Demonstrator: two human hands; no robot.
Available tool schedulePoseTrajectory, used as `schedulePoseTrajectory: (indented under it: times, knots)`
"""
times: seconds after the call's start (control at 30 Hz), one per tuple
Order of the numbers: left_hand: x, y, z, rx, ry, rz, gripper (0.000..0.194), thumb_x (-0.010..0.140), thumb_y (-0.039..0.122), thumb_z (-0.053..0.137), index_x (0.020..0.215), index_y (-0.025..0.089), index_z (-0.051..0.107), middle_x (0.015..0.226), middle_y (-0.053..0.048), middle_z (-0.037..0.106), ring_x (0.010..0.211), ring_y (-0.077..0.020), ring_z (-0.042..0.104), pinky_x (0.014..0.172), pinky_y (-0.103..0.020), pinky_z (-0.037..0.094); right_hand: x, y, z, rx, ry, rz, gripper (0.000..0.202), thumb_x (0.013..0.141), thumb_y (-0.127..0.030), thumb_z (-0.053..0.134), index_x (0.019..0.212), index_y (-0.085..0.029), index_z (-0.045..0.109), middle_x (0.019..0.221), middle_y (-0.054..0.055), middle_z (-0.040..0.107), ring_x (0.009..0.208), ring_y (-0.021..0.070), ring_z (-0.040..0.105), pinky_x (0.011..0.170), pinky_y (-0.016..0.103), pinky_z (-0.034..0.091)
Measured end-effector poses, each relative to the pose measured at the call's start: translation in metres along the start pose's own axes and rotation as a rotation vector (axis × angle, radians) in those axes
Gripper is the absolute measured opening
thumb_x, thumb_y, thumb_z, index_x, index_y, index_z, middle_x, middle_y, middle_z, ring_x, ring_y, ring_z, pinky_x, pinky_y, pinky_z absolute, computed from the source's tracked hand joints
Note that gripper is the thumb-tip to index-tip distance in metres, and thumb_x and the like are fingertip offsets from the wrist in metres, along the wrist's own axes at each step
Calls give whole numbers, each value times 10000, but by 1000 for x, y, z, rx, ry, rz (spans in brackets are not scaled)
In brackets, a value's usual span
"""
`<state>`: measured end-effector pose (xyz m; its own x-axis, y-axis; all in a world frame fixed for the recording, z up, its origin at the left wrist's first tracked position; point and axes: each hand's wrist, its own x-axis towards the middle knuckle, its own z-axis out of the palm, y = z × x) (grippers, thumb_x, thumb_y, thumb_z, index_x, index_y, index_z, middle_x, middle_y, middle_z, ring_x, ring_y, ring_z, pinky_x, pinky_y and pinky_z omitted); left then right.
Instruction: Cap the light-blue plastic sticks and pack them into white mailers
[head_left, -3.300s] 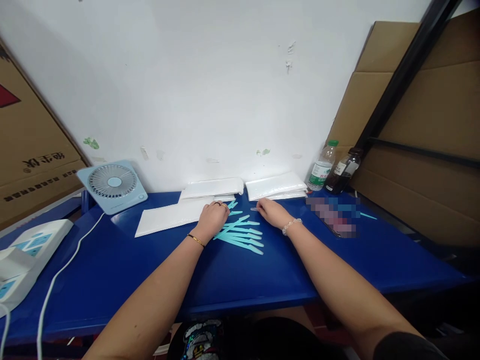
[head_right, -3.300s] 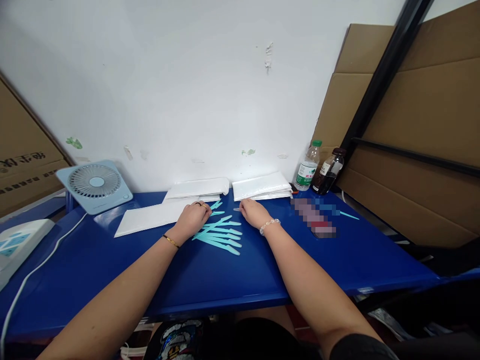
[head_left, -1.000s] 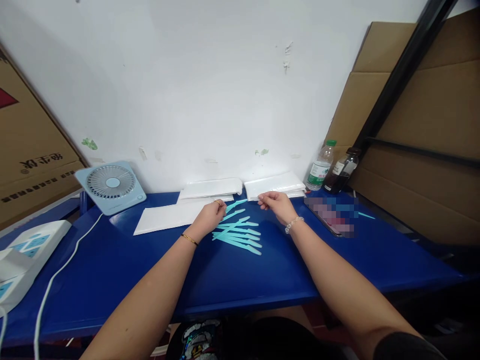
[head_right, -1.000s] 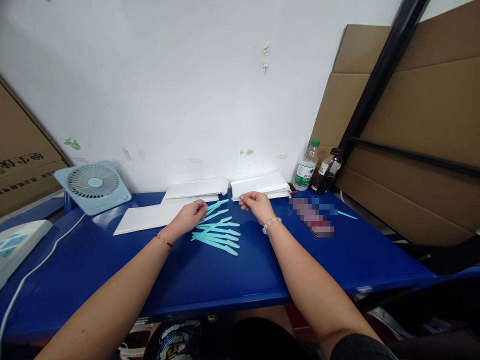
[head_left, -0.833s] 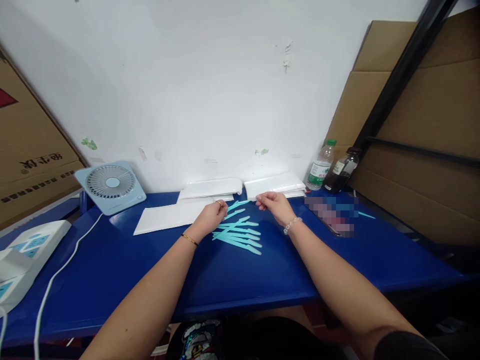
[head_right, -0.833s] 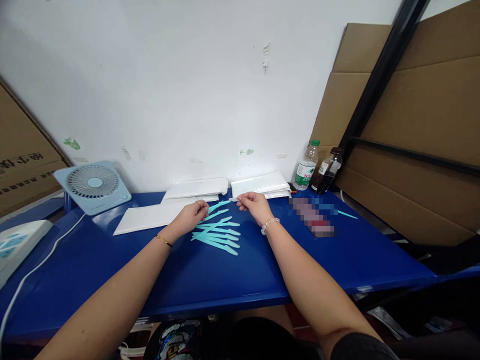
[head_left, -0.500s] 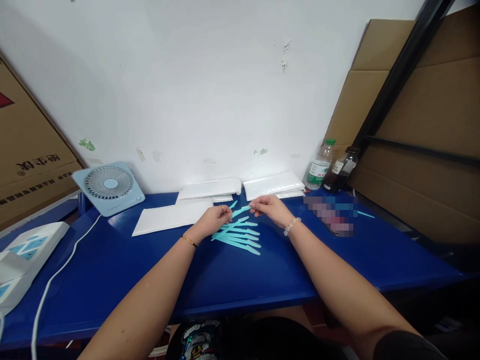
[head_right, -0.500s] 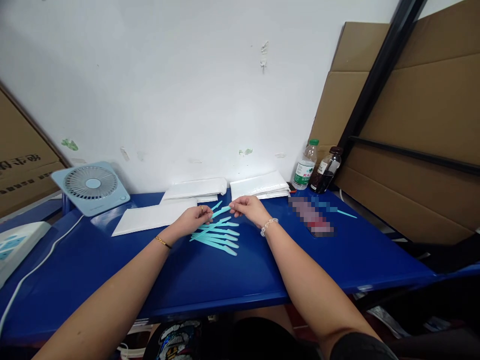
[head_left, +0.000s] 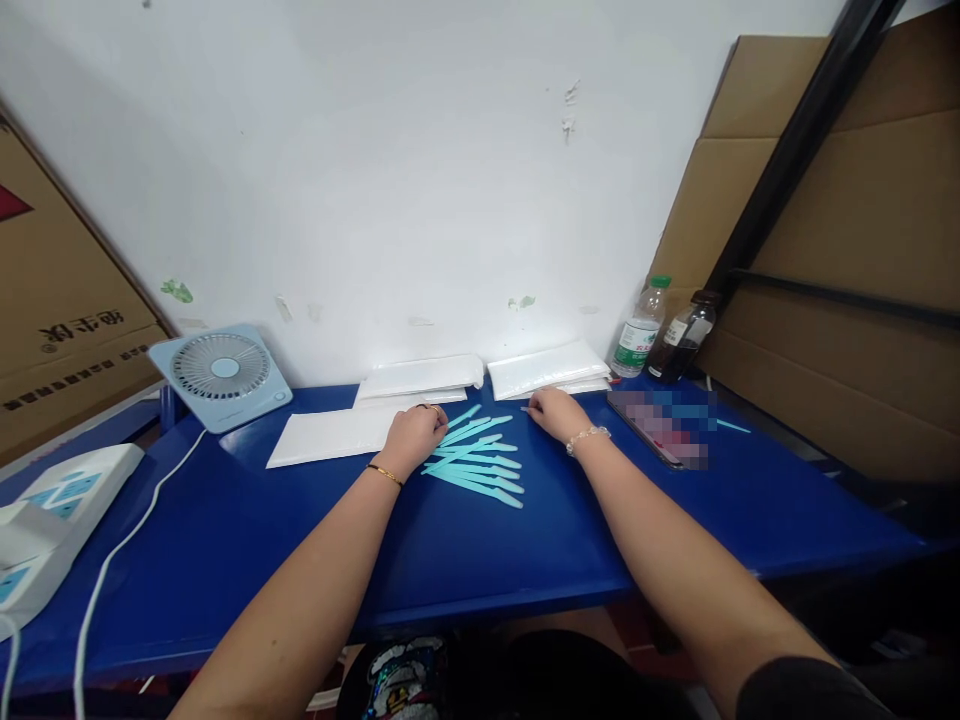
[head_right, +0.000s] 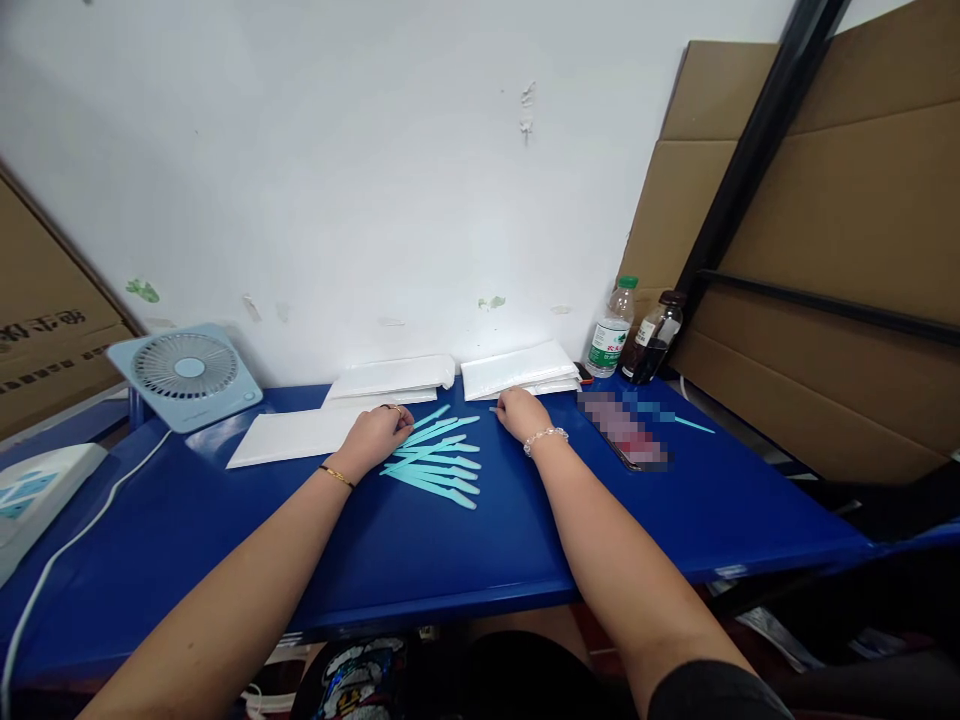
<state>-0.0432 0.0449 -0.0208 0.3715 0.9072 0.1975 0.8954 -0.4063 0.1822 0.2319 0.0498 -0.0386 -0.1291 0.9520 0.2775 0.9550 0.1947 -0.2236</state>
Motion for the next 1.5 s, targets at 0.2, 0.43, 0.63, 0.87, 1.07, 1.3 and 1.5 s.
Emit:
schedulePoseTrajectory:
  times: [0.2,0.43,0.63,0.87,1.07,1.3,1.5]
  knots:
    - [1,3,1,172,28,47,229,787,167,424,815,171,651,788,-106,668,711,-234,621,674,-310,397,-4,-18,-2,-39,-6,-79,109,815,-161,533,773,-144,633,865,114,628,755,184,569,680,262,384]
    - [1,4,0,132,59,112,226,793,152,416,808,186,639,793,-90,666,771,-229,617,726,-318,374,-8,-11,-11,278,28,-129,130,823,-172,516,869,-176,637,805,34,638,725,153,562,687,251,407]
    - [-3,7,-8,77,96,143,227,842,188,385,804,186,608,785,-78,659,752,-211,600,699,-305,355,-10,-16,-15,428,105,-201,148,828,-220,540,877,-194,677,827,36,637,730,150,563,710,268,427]
    - [-5,12,-12,75,77,158,219,847,194,397,806,185,611,810,-54,669,768,-193,599,712,-293,370,-11,-22,-13,473,118,-241,157,845,-241,536,887,-208,683,839,30,635,726,144,566,701,273,436]
    - [-6,16,-11,8,60,241,233,841,187,404,819,184,635,861,-56,677,777,-181,602,746,-289,393,-14,-31,-14,493,76,-322,159,837,-204,538,888,-208,689,851,26,648,759,137,577,720,259,438]
    - [-13,17,-6,-156,-92,273,464,805,437,517,1189,176,542,1207,-95,587,1082,-246,540,885,-315,403,-19,-36,-16,395,-105,-340,314,849,-378,545,1083,-195,649,1082,87,637,1022,214,560,880,351,433]
    - [-21,23,-9,-104,-248,312,850,579,579,700,1268,147,456,1257,-150,527,1139,-315,489,906,-362,403,-32,-46,-15,287,-445,-375,1050,608,-631,690,1447,-181,249,1484,153,259,1358,340,213,1088,478,230]
